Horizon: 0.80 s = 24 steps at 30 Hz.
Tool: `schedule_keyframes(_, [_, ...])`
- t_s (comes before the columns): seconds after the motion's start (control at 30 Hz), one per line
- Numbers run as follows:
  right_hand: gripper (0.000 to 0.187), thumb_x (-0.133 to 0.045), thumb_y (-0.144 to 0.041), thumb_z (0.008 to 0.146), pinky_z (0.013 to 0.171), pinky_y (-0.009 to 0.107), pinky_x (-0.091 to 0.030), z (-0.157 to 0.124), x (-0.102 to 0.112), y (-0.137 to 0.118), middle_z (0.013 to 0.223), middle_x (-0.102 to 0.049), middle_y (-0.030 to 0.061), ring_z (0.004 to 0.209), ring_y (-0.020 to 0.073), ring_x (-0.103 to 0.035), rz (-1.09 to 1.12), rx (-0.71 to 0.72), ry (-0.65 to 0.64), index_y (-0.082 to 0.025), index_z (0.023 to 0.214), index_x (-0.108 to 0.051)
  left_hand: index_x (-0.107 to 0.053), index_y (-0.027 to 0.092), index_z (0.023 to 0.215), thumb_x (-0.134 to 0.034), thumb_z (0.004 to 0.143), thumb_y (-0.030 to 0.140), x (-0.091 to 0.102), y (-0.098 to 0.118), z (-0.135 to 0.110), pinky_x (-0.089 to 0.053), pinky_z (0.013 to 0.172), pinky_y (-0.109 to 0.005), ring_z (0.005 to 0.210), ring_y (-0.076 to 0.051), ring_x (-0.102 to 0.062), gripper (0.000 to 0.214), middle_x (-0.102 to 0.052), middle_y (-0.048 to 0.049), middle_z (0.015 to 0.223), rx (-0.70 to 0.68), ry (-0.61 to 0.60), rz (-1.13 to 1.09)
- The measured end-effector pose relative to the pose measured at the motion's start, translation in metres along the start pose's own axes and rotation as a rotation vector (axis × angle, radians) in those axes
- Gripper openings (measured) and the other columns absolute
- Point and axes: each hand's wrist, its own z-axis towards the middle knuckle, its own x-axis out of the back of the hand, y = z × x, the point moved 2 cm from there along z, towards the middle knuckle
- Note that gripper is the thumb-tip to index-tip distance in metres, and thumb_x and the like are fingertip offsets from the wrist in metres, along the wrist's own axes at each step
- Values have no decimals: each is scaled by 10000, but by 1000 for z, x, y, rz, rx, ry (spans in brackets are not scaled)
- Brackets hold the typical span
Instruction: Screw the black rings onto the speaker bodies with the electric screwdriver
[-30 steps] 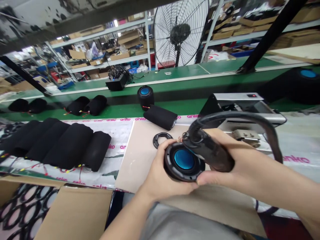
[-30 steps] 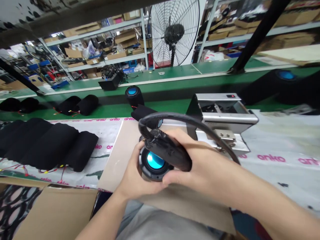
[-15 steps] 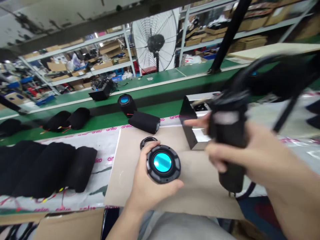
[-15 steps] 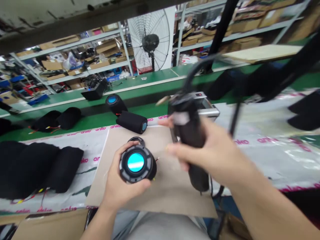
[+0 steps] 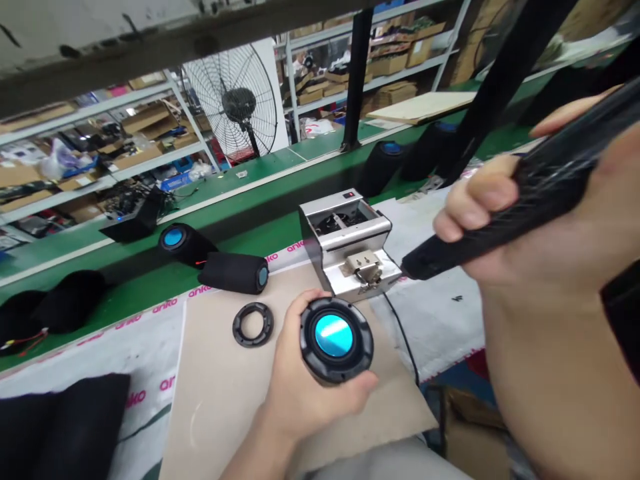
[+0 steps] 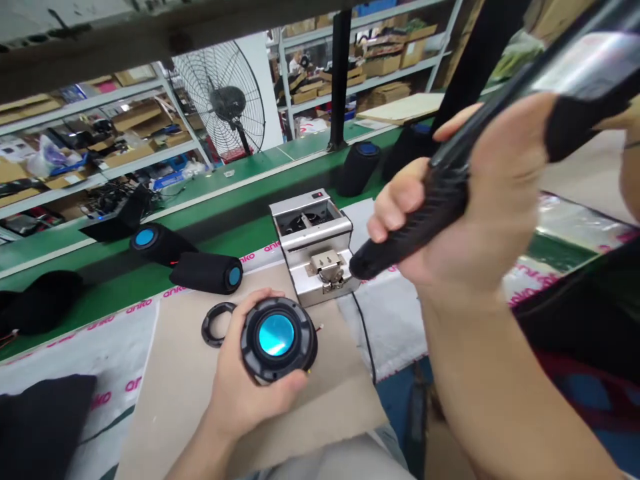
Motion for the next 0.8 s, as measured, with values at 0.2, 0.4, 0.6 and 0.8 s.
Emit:
schedule_keyframes(0.2, [762,-830,-925,555,281,311,-341,-1,-24,23,485,-509,-40,355,181,-473,18,4,-128,-234,748,-574,-585,282,1320,-926,634,222,2,6,3,-637,945,-287,1089,-218,-779,768,-743,-23,1235,-67,11,67])
schedule_keyframes(0.4, [639,-733,-834,818,292,279,-316,-4,-28,48,503,-529,-34,327,163,-467,50,107,-258,-216,772,-576,-587,288,1333,-924,596,192,1,5,2,-632,952,-296,1113,-229,-775,817,-734,-27,1276,-77,33,76])
schedule_keyframes(0.6, [650,-839,-794,745,379,282,-354,-8,-28,52,542,-551,-21,412,153,-515,3,-105,-343,-218,750,-537,-581,271,1310,-904,589,174,0,6,3,-632,939,-310,1085,-233,-777,796,-743,-33,1238,-37,36,41])
schedule_keyframes(0.8, [648,-759,-870,753,343,307,-386,-8,-33,11,535,-521,-35,399,157,-495,-24,-103,-270,-248,798,-587,-559,245,1282,-915,584,196,0,7,3,-627,923,-330,1050,-243,-771,785,-740,-48,1191,37,14,-3])
